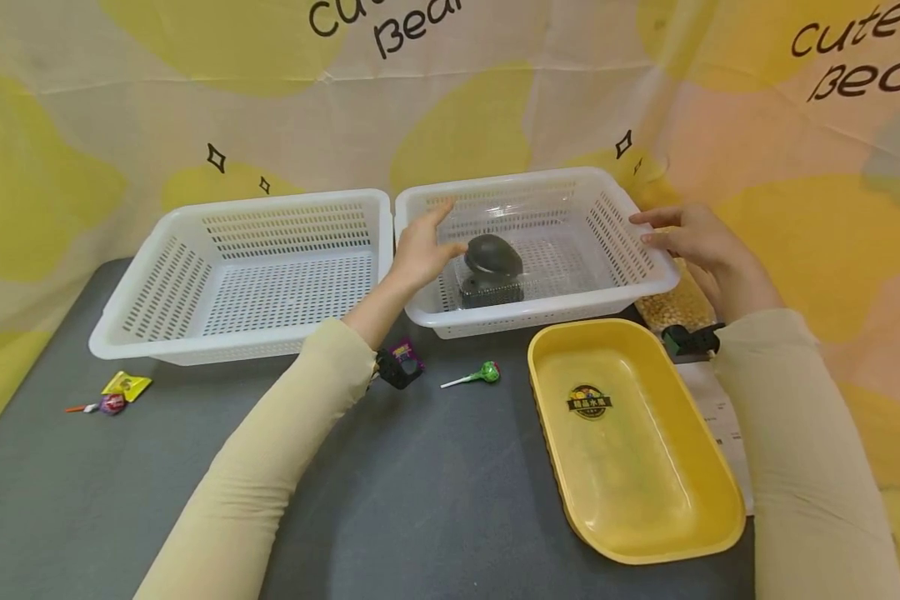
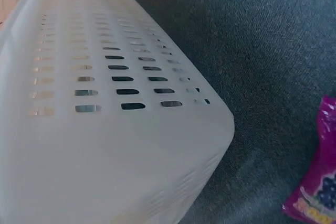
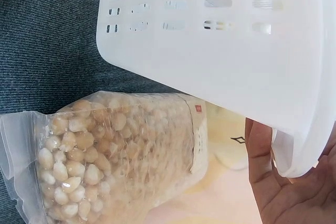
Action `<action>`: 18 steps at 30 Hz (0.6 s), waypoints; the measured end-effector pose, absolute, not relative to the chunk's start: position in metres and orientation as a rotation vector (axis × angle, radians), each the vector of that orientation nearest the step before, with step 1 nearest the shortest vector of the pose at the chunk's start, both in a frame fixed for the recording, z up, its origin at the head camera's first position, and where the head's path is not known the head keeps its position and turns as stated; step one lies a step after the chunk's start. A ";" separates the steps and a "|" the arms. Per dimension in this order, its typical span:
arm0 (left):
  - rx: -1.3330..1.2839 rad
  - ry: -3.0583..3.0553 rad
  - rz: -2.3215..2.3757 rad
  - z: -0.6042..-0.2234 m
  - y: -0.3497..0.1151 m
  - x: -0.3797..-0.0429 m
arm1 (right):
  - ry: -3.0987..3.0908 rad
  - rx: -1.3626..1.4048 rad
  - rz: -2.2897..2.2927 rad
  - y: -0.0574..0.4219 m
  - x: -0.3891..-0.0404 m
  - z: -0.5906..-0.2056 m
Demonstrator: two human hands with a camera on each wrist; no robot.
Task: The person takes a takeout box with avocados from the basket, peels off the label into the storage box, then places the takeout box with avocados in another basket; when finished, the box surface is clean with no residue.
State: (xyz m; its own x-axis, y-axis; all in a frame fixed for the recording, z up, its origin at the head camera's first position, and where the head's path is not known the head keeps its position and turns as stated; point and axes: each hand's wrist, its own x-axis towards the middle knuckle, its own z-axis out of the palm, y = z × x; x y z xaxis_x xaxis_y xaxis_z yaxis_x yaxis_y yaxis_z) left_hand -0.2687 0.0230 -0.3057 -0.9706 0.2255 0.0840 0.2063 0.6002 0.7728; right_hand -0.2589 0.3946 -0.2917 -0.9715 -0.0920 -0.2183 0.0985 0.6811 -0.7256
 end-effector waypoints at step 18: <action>0.604 3.144 0.909 -0.286 -0.065 -0.238 | 3.036 -0.175 -0.593 0.383 -0.251 -0.287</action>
